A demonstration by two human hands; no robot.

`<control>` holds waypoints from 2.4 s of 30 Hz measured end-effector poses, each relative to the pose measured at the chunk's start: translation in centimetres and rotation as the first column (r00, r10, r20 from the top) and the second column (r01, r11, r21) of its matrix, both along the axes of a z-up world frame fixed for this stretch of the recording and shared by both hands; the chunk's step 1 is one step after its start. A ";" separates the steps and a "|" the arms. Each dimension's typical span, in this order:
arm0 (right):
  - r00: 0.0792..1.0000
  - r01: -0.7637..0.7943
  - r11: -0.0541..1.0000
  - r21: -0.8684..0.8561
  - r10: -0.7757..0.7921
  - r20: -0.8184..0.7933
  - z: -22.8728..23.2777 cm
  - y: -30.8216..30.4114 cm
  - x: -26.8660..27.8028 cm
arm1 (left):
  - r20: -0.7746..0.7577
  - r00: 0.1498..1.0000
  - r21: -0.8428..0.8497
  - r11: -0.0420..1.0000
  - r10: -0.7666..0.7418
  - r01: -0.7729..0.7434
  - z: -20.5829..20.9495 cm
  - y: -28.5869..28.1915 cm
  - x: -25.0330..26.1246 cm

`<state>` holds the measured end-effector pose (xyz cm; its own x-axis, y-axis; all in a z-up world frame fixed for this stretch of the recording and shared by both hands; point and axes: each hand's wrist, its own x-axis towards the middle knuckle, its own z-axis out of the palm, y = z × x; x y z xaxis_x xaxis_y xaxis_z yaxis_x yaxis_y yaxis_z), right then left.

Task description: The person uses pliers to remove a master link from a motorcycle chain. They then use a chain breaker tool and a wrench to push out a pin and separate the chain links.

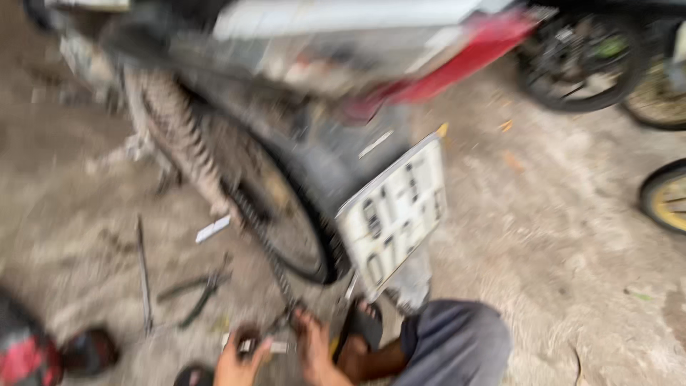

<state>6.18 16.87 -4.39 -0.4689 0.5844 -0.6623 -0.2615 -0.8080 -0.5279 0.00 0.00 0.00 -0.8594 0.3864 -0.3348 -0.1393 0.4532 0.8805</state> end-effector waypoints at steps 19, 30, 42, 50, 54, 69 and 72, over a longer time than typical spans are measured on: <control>0.996 -0.090 0.879 0.469 0.093 0.016 10.9 -0.8 0.0 | 0.297 0.952 0.593 0.795 -0.070 -0.126 7.0 3.5 -0.7; 0.992 -0.123 0.857 0.501 0.120 0.039 8.1 -0.1 0.6 | 0.272 0.959 0.563 0.822 -0.082 -0.089 7.2 3.5 -1.5; 0.988 -0.151 0.840 0.521 0.139 0.063 8.2 1.3 1.0 | 0.255 0.952 0.550 0.835 -0.170 0.002 9.0 4.6 -2.8; 0.992 -0.116 0.863 0.492 0.128 0.010 10.6 1.3 0.7 | 0.259 0.963 0.563 0.822 -0.075 -0.087 8.3 5.0 -2.0; 0.994 -0.104 0.877 0.469 0.109 0.017 11.0 1.8 0.5 | 0.237 0.969 0.563 0.823 -0.070 -0.078 8.3 5.8 -1.9; 0.989 -0.142 0.939 0.314 0.146 0.010 11.9 3.8 0.2 | 0.164 0.986 0.555 0.824 0.025 -0.113 7.1 7.3 -1.7; 0.989 -0.134 0.927 0.351 0.147 -0.013 9.9 4.1 0.2 | 0.165 0.986 0.543 0.832 0.028 -0.114 7.0 7.5 -1.6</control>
<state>6.38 20.99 5.54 -0.5839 0.7013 -0.4088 -0.1841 -0.6049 -0.7747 -1.57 7.50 7.05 -0.8507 0.4831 -0.2072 -0.2963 -0.1151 0.9481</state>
